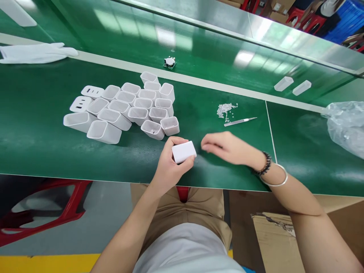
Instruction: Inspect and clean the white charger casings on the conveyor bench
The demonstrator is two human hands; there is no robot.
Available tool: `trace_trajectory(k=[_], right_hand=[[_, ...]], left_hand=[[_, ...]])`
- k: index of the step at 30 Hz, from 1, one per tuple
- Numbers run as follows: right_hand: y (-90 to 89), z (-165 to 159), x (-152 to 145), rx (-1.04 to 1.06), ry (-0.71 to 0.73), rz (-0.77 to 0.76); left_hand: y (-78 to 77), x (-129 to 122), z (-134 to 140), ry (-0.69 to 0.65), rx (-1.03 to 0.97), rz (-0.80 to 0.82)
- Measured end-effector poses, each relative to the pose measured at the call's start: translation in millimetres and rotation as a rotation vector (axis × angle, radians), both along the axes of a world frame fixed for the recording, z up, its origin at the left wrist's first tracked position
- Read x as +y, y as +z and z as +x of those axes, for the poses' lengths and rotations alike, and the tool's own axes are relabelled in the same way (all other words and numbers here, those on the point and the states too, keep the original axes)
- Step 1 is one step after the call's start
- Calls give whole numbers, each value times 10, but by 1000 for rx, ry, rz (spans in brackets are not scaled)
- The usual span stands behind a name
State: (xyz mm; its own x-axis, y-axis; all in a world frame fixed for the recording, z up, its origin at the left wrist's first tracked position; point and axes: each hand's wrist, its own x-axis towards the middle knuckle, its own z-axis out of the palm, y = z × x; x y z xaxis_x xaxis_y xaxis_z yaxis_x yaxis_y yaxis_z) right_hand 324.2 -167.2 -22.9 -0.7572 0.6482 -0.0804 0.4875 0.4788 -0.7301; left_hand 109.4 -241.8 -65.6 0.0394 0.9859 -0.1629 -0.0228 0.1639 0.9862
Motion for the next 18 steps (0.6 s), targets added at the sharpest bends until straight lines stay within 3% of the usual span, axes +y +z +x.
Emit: trace_trajectory(k=[4, 8, 14, 18], right_hand=[[47, 613, 502, -129, -343, 173], [-104, 1037, 839, -237, -339, 94], [-174, 982, 804, -307, -278, 69], [-192, 811, 648, -387, -279, 228]], left_hand=[[-32, 6, -63, -8, -133, -77], [-89, 0, -102, -12, -267, -69], [-85, -8, -43, 61, -296, 10], [-60, -5, 46, 125, -245, 95]])
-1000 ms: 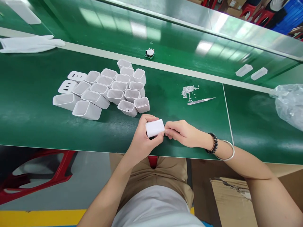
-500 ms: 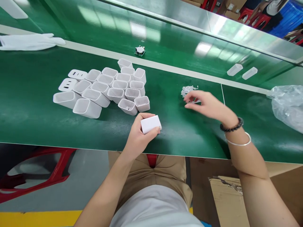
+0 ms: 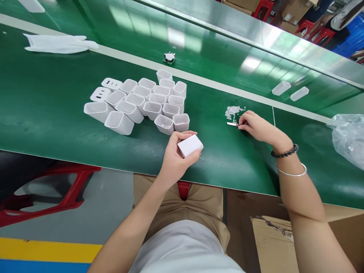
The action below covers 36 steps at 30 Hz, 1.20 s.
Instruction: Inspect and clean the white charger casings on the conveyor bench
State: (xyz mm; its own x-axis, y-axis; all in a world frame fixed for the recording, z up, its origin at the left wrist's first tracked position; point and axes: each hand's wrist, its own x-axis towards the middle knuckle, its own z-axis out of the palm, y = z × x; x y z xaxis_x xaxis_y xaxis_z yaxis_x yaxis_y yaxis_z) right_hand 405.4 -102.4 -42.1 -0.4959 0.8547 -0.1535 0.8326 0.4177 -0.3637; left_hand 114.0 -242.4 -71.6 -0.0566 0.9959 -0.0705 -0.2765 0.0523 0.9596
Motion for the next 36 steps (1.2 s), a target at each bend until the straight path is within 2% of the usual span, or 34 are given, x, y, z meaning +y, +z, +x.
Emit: trace_trajectory(k=[3, 5, 7, 10, 15, 18, 26, 32, 36], right_hand=[[0, -173, -149, -57, 67, 138], [32, -299, -258, -44, 99, 148], [82, -425, -367, 45, 81, 80], [136, -606, -514, 276, 66, -101], [108, -820, -677, 511, 178, -344], [76, -863, -721, 550, 209, -400], [47, -876, -759, 527, 271, -335], [64, -867, -744, 612, 345, -478], [76, -872, -759, 594, 361, -451]], left_hand=[[-3, 9, 55, 70, 41, -4], [-7, 16, 71, 102, 53, -15], [-3, 21, 70, 102, 66, -24], [21, 22, 53, 71, 86, -38], [45, 18, 18, 26, 133, -1], [33, 11, 0, -24, 170, 48], [68, -22, -39, -165, 243, 73], [80, -29, -54, -208, 235, 25], [82, -26, -55, -221, 245, 20]])
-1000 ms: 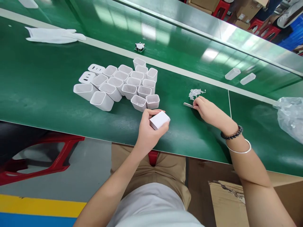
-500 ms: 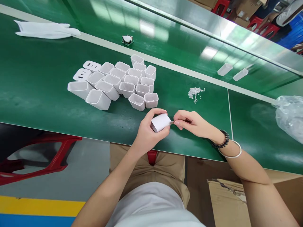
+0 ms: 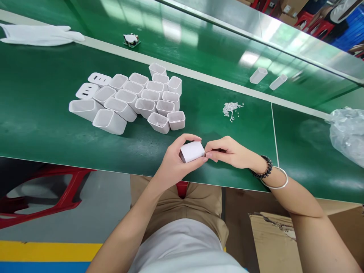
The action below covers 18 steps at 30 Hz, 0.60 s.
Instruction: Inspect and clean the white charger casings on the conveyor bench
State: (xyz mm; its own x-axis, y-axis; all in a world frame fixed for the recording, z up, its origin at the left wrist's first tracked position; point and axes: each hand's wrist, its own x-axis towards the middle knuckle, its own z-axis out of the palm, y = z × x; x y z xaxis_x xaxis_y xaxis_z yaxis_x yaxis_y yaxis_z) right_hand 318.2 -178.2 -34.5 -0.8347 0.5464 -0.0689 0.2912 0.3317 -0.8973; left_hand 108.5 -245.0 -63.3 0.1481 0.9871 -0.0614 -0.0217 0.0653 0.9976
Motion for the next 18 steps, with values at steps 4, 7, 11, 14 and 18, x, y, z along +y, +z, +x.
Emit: trace_trajectory(k=[4, 7, 11, 14, 18], right_hand=[[-11, -7, -30, -20, -8, 74], [-26, -6, -49, -56, -14, 118], [-42, -10, -64, -82, -16, 112], [-44, -16, -66, -68, 0, 30], [-32, -27, -54, -63, 13, -77]], left_hand=[[-16, -2, -15, -22, 11, 8], [-29, -4, -31, -54, 35, 37], [-24, -11, -40, -92, 57, 43], [-10, -20, -31, -85, 65, 51], [9, -17, -19, -84, 51, 23]])
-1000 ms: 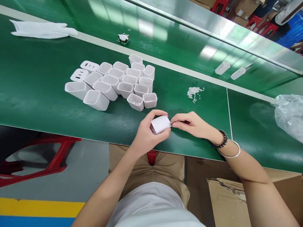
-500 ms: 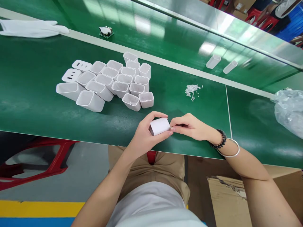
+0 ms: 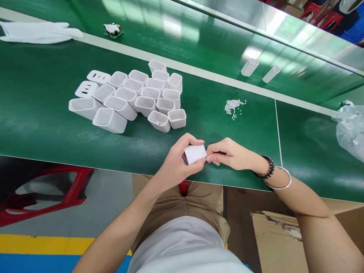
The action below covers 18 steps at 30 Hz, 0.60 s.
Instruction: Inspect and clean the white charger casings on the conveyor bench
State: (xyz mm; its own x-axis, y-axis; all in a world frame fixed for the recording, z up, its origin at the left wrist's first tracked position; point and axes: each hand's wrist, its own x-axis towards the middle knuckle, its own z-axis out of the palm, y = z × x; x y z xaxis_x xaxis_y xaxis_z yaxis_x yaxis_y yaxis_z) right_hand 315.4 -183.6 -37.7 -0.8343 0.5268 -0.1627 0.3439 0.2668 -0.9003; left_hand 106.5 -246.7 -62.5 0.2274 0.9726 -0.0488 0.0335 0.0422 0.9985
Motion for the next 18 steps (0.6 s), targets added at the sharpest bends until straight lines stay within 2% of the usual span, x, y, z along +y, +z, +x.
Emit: trace_trajectory(k=[8, 18], right_hand=[[-4, -23, 27, -41, 6, -55], [-30, -21, 41, -19, 32, -28]], left_hand=[[16, 17, 11, 32, -33, -96], [1, 15, 47, 55, -85, -172]])
